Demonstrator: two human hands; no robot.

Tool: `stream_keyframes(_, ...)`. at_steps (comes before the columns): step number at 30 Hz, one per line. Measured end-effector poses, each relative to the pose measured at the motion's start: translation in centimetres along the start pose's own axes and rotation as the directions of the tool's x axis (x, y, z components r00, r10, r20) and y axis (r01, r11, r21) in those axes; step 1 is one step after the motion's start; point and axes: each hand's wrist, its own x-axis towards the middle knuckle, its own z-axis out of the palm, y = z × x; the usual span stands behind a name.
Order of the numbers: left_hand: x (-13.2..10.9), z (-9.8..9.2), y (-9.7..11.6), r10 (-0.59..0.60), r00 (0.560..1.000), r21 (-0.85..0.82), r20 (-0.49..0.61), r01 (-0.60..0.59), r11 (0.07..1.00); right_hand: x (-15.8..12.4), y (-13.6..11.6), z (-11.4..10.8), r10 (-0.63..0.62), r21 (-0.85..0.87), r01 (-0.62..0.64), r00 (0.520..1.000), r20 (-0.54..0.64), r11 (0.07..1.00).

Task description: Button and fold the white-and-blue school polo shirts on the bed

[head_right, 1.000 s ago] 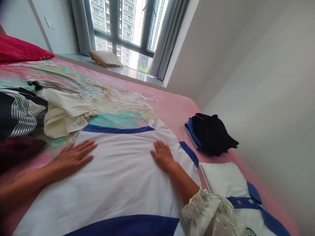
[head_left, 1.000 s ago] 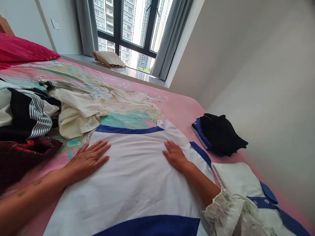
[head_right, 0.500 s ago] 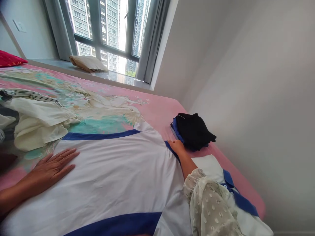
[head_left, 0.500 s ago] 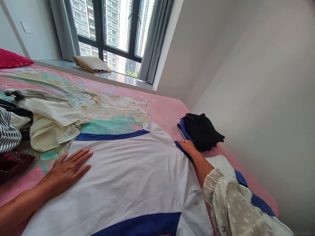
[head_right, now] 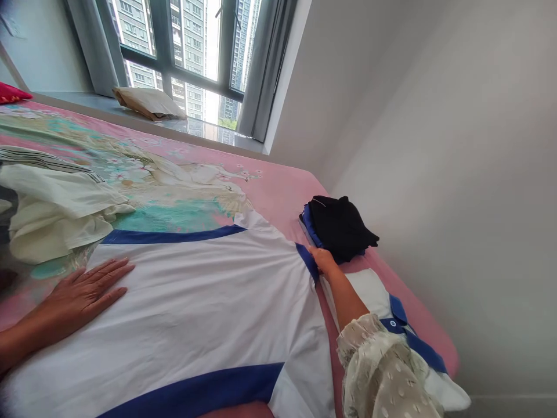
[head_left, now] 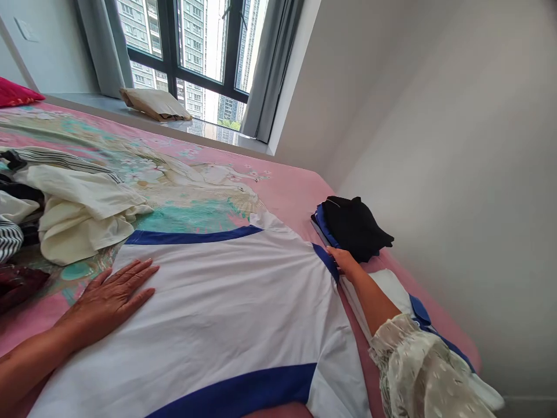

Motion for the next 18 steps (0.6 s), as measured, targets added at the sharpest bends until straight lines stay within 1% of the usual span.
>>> stream_keyframes(2, 0.1, 0.4, -0.2, 0.007, 1.000, -0.001, -0.015, -0.007, 1.000, -2.1, 0.4, -1.0, -0.024, -0.040, 0.021, 0.997, -0.073, 0.999)
stream_keyframes(3, 0.1, 0.5, -0.3, 0.008, 1.000, -0.004, -0.023, -0.008, 1.000, -3.3, 0.6, -1.5, -0.062, -0.063, 0.054, 0.990, -0.125, 0.997)
stream_keyframes(4, 0.1, 0.6, -0.4, 0.009, 1.000, -0.008, -0.030, -0.010, 1.000, -4.7, 0.8, -1.9, -0.128, -0.095, 0.112, 0.974, -0.185, 0.989)
stream_keyframes(5, 0.2, 0.7, -0.5, 0.012, 0.999, -0.010, -0.034, -0.012, 1.000, -6.1, 1.1, -2.3, -0.208, -0.132, 0.181, 0.949, -0.238, 0.975)
stream_keyframes(6, 0.2, 0.8, -0.6, 0.013, 0.999, -0.009, -0.036, -0.014, 1.000, -7.5, 1.3, -2.5, -0.274, -0.169, 0.235, 0.923, -0.270, 0.957)
stream_keyframes(7, 0.3, 0.7, -0.6, 0.016, 0.999, -0.008, -0.033, -0.016, 1.000, -8.8, 1.6, -2.6, -0.303, -0.199, 0.255, 0.914, -0.270, 0.946)
stream_keyframes(8, 0.3, 0.7, -0.6, 0.015, 0.999, -0.005, -0.029, -0.015, 1.000, -10.0, 1.9, -2.6, -0.291, -0.222, 0.240, 0.927, -0.237, 0.945)
stream_keyframes(9, 0.4, 0.6, -0.6, 0.013, 1.000, -0.004, -0.023, -0.013, 1.000, -10.9, 2.2, -2.5, -0.235, -0.239, 0.190, 0.956, -0.176, 0.952)
stream_keyframes(10, 0.4, 0.5, -0.5, 0.011, 1.000, -0.005, -0.016, -0.011, 1.000, -11.7, 2.5, -2.3, -0.152, -0.256, 0.122, 0.983, -0.103, 0.959)
stream_keyframes(11, 0.4, 0.3, -0.5, 0.009, 1.000, -0.008, -0.008, -0.009, 1.000, -12.2, 2.8, -2.1, -0.078, -0.271, 0.064, 0.996, -0.042, 0.960)
stream_keyframes(12, 0.4, 0.1, -0.4, 0.006, 1.000, -0.012, -0.001, -0.006, 1.000, -12.6, 3.1, -1.8, -0.028, -0.259, 0.024, 1.000, -0.010, 0.966)
stream_keyframes(13, 0.4, 0.0, -0.3, 0.001, 1.000, -0.017, 0.005, -0.001, 1.000, -12.8, 3.4, -1.6, 0.001, -0.215, -0.002, 1.000, -0.004, 0.977)
stream_keyframes(16, 0.4, -0.5, 0.1, -0.021, 1.000, -0.045, 0.013, 0.022, 0.999, -13.1, 4.0, -1.4, 0.059, 0.022, -0.058, 0.998, -0.034, 0.998)
stream_keyframes(18, 0.4, -0.7, 0.3, -0.029, 1.000, -0.072, 0.005, 0.030, 0.997, -13.3, 4.3, -1.6, 0.085, 0.118, -0.084, 0.996, -0.001, 0.989)
